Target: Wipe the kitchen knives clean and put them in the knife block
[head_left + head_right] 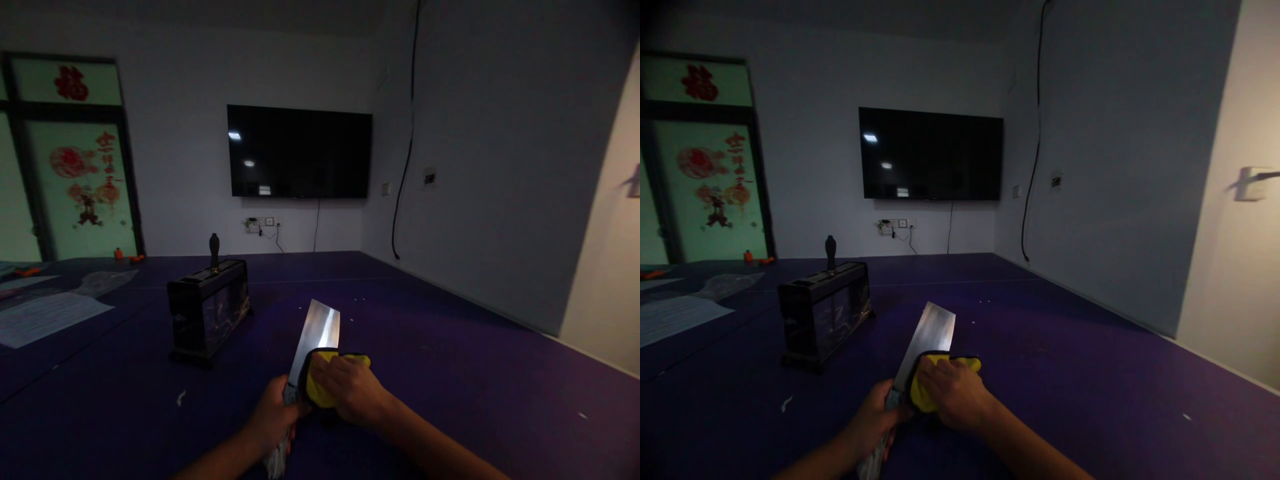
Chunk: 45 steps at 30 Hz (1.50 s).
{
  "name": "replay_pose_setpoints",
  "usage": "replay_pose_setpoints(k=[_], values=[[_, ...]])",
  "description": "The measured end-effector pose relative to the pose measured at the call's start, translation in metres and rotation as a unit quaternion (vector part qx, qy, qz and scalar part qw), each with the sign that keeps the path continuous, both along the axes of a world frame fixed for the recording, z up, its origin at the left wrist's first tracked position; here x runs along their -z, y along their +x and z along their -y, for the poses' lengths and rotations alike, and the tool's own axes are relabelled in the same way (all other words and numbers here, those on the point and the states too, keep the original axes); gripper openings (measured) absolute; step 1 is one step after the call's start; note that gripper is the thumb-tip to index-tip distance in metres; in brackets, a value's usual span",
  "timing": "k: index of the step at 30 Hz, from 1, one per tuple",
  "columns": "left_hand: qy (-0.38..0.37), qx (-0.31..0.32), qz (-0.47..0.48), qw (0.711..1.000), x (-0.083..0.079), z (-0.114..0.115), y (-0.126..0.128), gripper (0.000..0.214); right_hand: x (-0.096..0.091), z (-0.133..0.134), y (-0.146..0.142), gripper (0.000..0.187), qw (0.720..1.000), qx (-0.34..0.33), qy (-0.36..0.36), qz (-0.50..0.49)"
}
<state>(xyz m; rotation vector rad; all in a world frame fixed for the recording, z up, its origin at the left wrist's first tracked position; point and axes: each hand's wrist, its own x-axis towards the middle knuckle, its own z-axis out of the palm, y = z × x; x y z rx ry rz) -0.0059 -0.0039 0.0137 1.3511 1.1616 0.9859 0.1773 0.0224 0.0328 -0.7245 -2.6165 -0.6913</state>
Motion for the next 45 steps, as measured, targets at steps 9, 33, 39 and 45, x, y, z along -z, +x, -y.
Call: replay_pose_setpoints(k=[9,33,39,45], values=[[-0.005,-0.008,0.003,1.000,-0.006,0.002,0.001,0.043,0.000,0.006,-0.002,0.043,0.998,-0.051,0.023,0.029],[0.004,0.059,-0.012,0.998,0.010,-0.006,-0.004,0.036,-0.005,-0.010,0.006,0.059,0.993,0.093,-0.026,-0.071],[0.016,0.063,-0.009,0.998,0.014,-0.006,-0.006,0.035,-0.004,-0.016,0.009,0.055,0.989,0.110,-0.018,-0.099],[0.007,0.077,-0.026,0.997,0.009,-0.006,-0.006,0.029,-0.002,-0.018,0.011,0.054,0.986,0.126,0.001,-0.106]])
